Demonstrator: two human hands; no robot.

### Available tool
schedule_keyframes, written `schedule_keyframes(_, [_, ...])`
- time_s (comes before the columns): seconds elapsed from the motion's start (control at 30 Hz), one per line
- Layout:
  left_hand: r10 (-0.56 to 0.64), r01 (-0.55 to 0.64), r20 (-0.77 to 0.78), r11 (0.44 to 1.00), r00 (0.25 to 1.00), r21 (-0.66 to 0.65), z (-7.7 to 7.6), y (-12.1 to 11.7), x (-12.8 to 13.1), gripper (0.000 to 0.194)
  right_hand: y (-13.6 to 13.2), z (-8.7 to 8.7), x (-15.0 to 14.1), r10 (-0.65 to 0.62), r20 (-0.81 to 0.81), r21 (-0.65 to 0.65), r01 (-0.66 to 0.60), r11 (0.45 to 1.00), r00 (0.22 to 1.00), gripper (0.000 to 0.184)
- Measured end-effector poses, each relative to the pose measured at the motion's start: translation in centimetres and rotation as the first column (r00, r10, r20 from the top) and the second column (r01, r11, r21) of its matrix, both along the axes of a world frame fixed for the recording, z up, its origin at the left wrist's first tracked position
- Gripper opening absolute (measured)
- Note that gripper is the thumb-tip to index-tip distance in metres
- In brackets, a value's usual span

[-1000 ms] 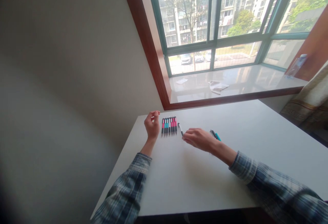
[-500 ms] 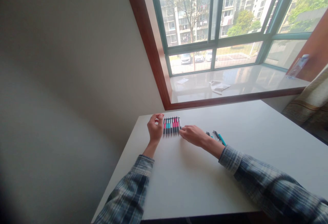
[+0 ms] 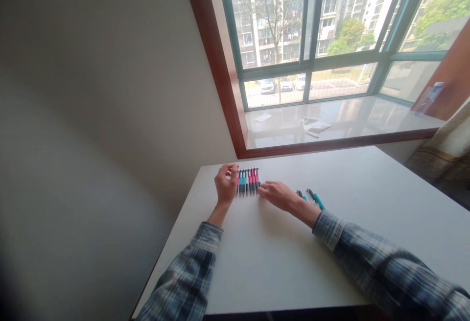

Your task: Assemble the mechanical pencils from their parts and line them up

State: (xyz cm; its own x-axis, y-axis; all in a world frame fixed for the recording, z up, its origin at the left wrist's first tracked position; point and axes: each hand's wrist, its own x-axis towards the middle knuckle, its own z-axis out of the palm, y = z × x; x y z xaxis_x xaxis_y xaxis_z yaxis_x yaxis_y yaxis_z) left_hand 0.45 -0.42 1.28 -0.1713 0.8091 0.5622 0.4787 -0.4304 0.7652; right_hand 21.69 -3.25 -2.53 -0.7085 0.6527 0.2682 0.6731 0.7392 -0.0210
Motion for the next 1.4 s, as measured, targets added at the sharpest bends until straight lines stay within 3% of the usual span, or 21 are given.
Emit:
schedule_keyframes(0.8, [0.031, -0.029, -0.046, 0.999, 0.998, 0.040, -0.8, 0.5, -0.2, 0.023, -0.1, 0.1, -0.1, 0.009, 0.045, -0.011, -0.009, 1.000, 0.999, 0.019])
schedule_keyframes(0.93, [0.021, -0.019, -0.048, 0.999, 0.999, 0.042, -0.8, 0.4, -0.2, 0.023, -0.2, 0.5, 0.3, 0.027, -0.013, -0.020, -0.027, 0.999, 1.000, 0.021])
schedule_keyframes(1.1, [0.017, -0.015, -0.037, 0.999, 0.999, 0.040, -0.9, 0.4, -0.3, 0.023, -0.1, 2.7, 3.5, 0.036, -0.269, -0.023, -0.044, 0.999, 0.963, 0.020])
schedule_keyframes(1.23, [-0.007, 0.010, -0.055, 0.999, 0.998, 0.044, -1.2, 0.4, -0.3, 0.022, 0.7, 4.2, 8.0, -0.056, -0.379, 0.005, 0.063, 0.998, 0.924, 0.024])
schedule_keyframes(1.4, [-0.031, 0.036, -0.097, 0.998, 0.995, 0.052, -1.4, 0.0, 0.3, 0.022, 1.3, 3.6, 13.4, -0.214, -0.478, -0.031, 0.228, 0.973, 0.852, 0.027])
